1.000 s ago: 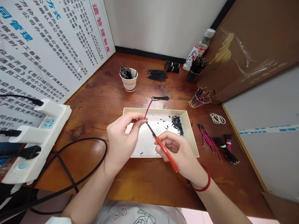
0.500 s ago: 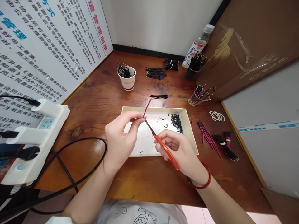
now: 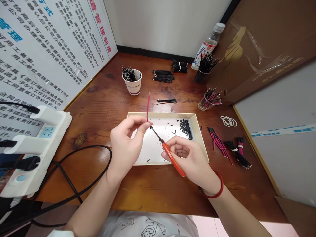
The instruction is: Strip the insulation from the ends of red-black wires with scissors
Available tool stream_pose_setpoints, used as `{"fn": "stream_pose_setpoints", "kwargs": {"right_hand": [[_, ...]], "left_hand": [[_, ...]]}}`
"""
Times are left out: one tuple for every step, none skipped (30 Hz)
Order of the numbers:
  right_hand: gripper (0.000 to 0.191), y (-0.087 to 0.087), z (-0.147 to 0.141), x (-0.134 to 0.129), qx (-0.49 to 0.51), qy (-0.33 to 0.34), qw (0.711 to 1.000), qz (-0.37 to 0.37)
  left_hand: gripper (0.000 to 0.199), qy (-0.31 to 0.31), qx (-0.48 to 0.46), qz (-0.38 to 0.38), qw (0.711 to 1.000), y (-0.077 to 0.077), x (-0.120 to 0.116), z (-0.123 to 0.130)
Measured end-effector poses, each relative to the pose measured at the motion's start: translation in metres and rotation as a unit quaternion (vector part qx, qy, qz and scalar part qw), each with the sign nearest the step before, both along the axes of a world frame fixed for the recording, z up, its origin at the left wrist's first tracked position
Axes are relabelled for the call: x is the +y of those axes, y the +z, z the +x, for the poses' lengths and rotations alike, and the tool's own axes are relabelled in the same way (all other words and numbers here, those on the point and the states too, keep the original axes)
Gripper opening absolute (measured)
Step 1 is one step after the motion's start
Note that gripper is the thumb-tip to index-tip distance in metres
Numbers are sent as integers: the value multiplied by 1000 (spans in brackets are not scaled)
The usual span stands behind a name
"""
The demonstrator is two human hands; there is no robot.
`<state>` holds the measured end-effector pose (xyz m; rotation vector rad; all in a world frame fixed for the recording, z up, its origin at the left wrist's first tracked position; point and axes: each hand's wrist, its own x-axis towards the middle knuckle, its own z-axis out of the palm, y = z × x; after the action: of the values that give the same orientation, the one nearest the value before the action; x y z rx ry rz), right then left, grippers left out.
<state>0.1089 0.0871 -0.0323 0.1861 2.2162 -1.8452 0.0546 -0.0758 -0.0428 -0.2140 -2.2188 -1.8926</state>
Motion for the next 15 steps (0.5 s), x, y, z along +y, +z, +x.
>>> {"fn": "stream_pose_setpoints", "kwargs": {"right_hand": [[28,-1,0,3,22,7,999,45],[25,-3,-1,6,50,14,993,106],[21,-6,-2,10,79,24,980,178],[17,-9,-4,14,105,34,961,252],[13,-13,-6,17,125,45,939,316],[10,-16,-8,21,135,58,920,363],[8,-19,-10,23,139,70,907,392],[7,-21,-11,24,142,78,901,403],[9,-21,-13,24,152,78,900,401],[11,-20,-13,23,172,70,902,389],[11,-18,-13,20,200,54,908,365],[10,-15,-13,17,231,36,915,329],[8,-12,-13,13,260,18,923,283],[6,-8,-12,9,282,3,930,237],[4,-5,-11,6,296,-6,935,197]], "left_hand": [[6,-9,-30,28,999,1,-1,-2],[6,-22,-59,57,996,2,-1,-3],[7,-39,-87,87,992,2,-2,-5],[9,-60,-112,115,985,2,-3,-7],[10,-83,-139,142,976,2,-4,-8],[13,-108,-168,166,966,2,-5,-9],[15,-131,-199,186,953,2,-5,-9],[17,-153,-230,201,940,3,-5,-9],[19,-171,-258,212,927,3,-5,-9],[20,-186,-280,216,917,3,-4,-8],[21,-198,-295,215,910,4,-4,-8],[21,-206,-303,209,907,4,-3,-7],[20,-212,-305,201,906,5,-2,-6],[20,-218,-305,191,907,5,-1,-5],[19,-221,-304,182,908,5,0,-5]]}}
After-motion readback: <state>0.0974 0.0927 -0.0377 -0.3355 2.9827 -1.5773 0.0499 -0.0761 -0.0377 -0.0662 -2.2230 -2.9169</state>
